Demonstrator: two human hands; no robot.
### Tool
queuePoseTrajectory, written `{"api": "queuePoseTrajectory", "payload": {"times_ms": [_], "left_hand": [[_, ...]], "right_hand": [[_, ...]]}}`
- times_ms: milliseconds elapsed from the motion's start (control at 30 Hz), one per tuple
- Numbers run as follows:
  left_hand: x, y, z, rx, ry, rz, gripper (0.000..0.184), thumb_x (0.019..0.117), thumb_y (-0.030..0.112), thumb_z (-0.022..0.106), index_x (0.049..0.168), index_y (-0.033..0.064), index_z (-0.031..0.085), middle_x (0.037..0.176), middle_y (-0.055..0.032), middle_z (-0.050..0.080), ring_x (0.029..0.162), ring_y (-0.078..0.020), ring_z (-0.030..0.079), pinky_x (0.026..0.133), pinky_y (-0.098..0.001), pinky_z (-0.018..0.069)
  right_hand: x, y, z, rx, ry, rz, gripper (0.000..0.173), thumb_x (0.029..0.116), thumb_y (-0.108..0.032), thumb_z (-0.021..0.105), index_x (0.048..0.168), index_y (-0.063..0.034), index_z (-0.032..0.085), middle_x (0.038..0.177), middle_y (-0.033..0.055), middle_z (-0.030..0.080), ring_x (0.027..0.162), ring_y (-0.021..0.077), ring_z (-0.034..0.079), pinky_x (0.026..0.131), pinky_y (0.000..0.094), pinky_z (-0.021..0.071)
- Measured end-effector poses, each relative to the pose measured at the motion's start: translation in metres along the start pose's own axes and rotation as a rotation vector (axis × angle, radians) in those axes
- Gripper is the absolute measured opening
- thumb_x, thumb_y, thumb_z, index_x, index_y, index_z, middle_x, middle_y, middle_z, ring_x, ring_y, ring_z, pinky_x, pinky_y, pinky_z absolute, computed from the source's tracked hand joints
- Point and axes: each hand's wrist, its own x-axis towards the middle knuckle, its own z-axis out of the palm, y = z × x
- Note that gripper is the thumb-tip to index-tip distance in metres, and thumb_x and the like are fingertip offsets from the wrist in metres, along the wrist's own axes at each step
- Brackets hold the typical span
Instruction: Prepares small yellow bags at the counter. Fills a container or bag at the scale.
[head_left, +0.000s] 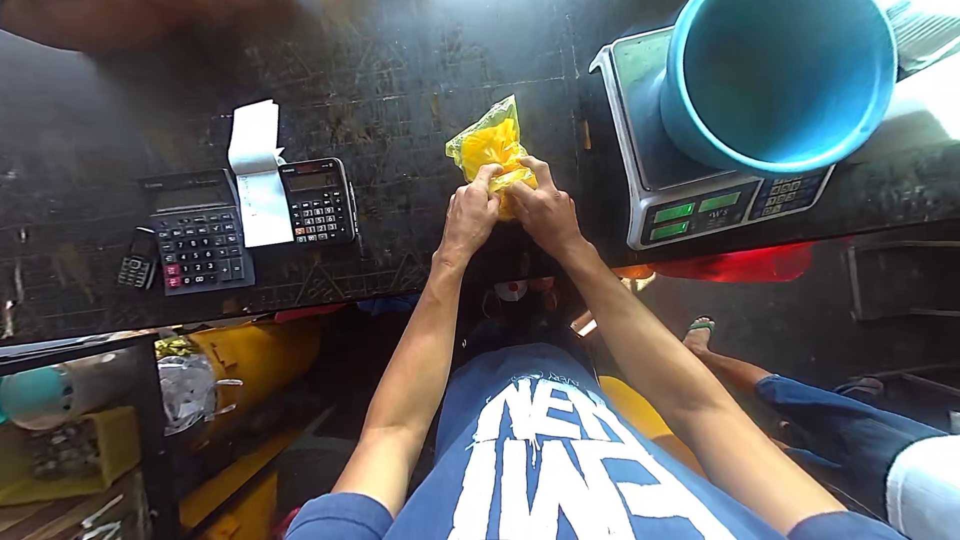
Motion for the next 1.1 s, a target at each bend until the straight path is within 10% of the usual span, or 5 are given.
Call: {"api": "queuePoseTrajectory", "payload": {"times_ms": [400, 600, 667, 833, 1100], "left_hand": [[-0.04, -0.005, 0.005, -0.164, 0.294, 0.347, 0.051, 0.0945, 0.026, 0.069, 0.142, 0.0133, 0.055, 0.162, -0.015, 0.033, 0.146, -0.0326, 0.038, 0.111, -0.0575, 0.0407], [-0.011, -0.008, 0.033, -0.039, 0.269, 0.228, 0.019, 0.093, 0.022, 0.067, 0.111, 0.0238, 0.073, 0.158, -0.0081, 0.043, 0.152, -0.0377, 0.026, 0.116, -0.0679, 0.0217], [-0.001, -0.009, 0.043, 0.09, 0.236, 0.167, 0.022, 0.0904, 0.024, 0.07, 0.112, 0.0254, 0.072, 0.159, -0.0077, 0.043, 0.152, -0.0407, 0.025, 0.114, -0.0724, 0.0185], [0.01, -0.014, 0.061, 0.286, 0.327, 0.143, 0.024, 0.0991, 0.026, 0.056, 0.118, 0.0233, 0.071, 0.154, -0.0104, 0.049, 0.15, -0.0415, 0.03, 0.115, -0.0739, 0.015], [0.016, -0.006, 0.063, 0.363, 0.378, 0.064, 0.027, 0.1025, 0.025, 0.052, 0.12, 0.0179, 0.071, 0.15, -0.0116, 0.053, 0.145, -0.0402, 0.039, 0.115, -0.0715, 0.0219]], "right_hand": [[-0.003, -0.015, -0.036, 0.255, 0.0, -0.061, 0.015, 0.1018, -0.02, 0.062, 0.105, -0.0089, 0.073, 0.113, 0.0082, 0.068, 0.097, 0.0189, 0.068, 0.085, 0.0398, 0.0585], [-0.033, -0.025, -0.039, 0.436, 0.006, 0.078, 0.013, 0.1022, -0.009, 0.057, 0.109, -0.0055, 0.067, 0.129, 0.0114, 0.058, 0.107, 0.0166, 0.064, 0.085, 0.0319, 0.0576], [-0.047, -0.024, -0.043, 0.653, 0.06, 0.238, 0.018, 0.1047, -0.011, 0.051, 0.114, -0.0053, 0.066, 0.129, 0.0092, 0.057, 0.1, 0.0161, 0.065, 0.074, 0.0313, 0.0597], [-0.091, -0.017, -0.082, 1.378, 0.402, 0.397, 0.018, 0.1088, -0.022, 0.044, 0.116, -0.0164, 0.059, 0.113, 0.0053, 0.068, 0.108, 0.0224, 0.068, 0.098, 0.0481, 0.0562], [-0.19, 0.027, -0.171, 1.188, 1.009, 0.337, 0.023, 0.1119, -0.02, 0.031, 0.119, -0.0221, 0.052, 0.107, -0.0016, 0.068, 0.101, 0.0168, 0.069, 0.088, 0.0425, 0.0602]]}}
